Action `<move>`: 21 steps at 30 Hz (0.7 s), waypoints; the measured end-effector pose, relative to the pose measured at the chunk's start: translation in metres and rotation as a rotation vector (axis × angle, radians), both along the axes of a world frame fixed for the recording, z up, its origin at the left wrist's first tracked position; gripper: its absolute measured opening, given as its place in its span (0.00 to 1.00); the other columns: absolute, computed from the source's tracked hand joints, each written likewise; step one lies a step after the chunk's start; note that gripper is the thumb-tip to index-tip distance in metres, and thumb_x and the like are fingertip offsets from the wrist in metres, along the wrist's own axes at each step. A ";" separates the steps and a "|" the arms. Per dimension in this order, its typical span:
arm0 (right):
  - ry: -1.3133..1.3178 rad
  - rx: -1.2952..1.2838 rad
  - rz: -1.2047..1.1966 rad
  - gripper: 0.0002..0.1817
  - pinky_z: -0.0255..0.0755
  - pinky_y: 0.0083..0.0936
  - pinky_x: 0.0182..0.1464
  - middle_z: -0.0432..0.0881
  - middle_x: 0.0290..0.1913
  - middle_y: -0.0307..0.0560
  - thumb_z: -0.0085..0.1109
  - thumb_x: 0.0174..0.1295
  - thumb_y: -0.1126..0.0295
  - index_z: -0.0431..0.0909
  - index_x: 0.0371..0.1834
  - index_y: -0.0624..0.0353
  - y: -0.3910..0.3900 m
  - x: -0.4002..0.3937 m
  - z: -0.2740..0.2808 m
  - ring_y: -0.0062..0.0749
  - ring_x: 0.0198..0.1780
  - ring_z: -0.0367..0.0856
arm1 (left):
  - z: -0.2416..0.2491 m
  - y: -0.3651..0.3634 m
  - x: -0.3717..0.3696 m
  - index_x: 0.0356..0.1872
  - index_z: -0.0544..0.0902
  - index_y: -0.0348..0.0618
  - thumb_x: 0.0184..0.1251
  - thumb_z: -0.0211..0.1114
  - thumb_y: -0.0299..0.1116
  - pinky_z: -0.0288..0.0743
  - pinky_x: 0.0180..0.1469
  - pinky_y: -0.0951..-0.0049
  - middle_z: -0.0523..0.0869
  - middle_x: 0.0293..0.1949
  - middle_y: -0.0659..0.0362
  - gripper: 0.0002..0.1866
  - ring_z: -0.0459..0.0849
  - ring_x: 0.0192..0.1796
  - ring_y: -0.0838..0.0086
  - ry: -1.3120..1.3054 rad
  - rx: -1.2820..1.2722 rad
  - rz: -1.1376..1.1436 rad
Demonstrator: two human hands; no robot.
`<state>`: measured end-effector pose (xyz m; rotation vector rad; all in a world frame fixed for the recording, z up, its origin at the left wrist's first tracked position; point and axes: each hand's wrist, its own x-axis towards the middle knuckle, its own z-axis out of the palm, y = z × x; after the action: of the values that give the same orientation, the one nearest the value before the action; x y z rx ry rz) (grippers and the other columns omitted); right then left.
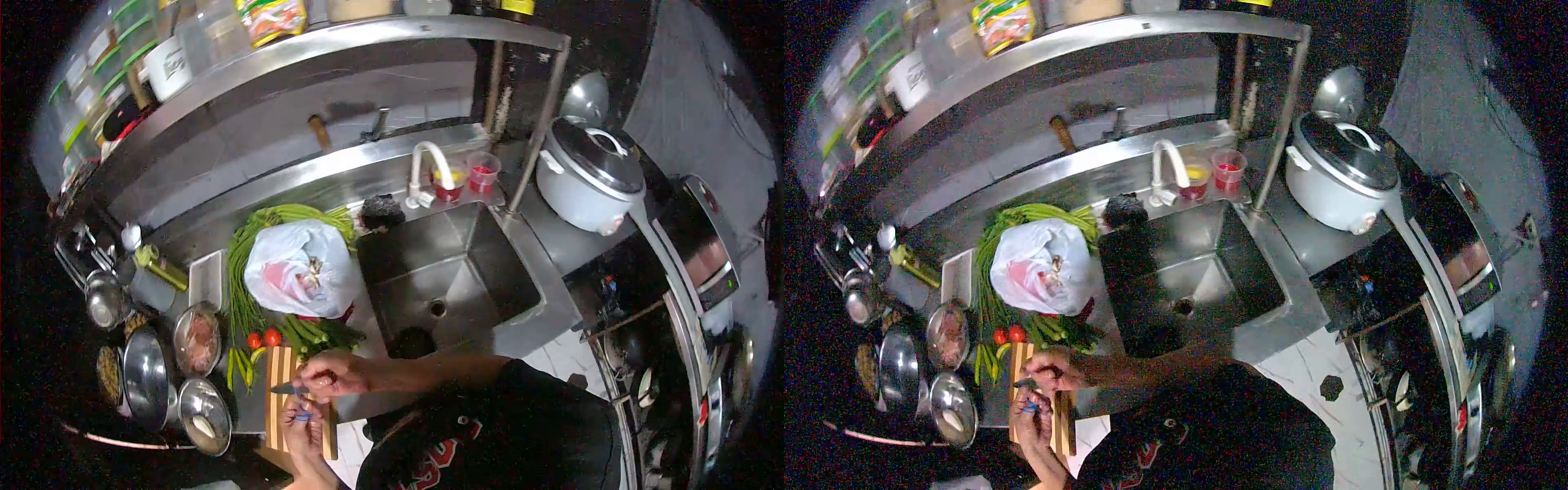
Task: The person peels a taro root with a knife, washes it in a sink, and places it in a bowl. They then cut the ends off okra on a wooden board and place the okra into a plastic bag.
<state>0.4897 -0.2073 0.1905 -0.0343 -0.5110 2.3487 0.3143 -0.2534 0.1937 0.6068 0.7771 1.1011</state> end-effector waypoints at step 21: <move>-1.639 -0.067 -1.489 0.12 0.70 0.21 0.22 0.78 0.22 0.41 0.57 0.59 0.64 0.76 0.33 0.64 -0.235 0.036 -0.003 0.22 0.18 0.74 | -0.018 -0.094 0.136 0.49 0.72 0.36 0.60 0.55 0.42 0.72 0.42 0.68 0.71 0.47 0.53 0.21 0.74 0.48 0.66 0.200 0.417 -0.601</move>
<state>0.5259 -0.4426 0.1872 -1.7271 -0.6893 0.4373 0.4505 -0.3471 0.1761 1.2271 0.4778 0.6451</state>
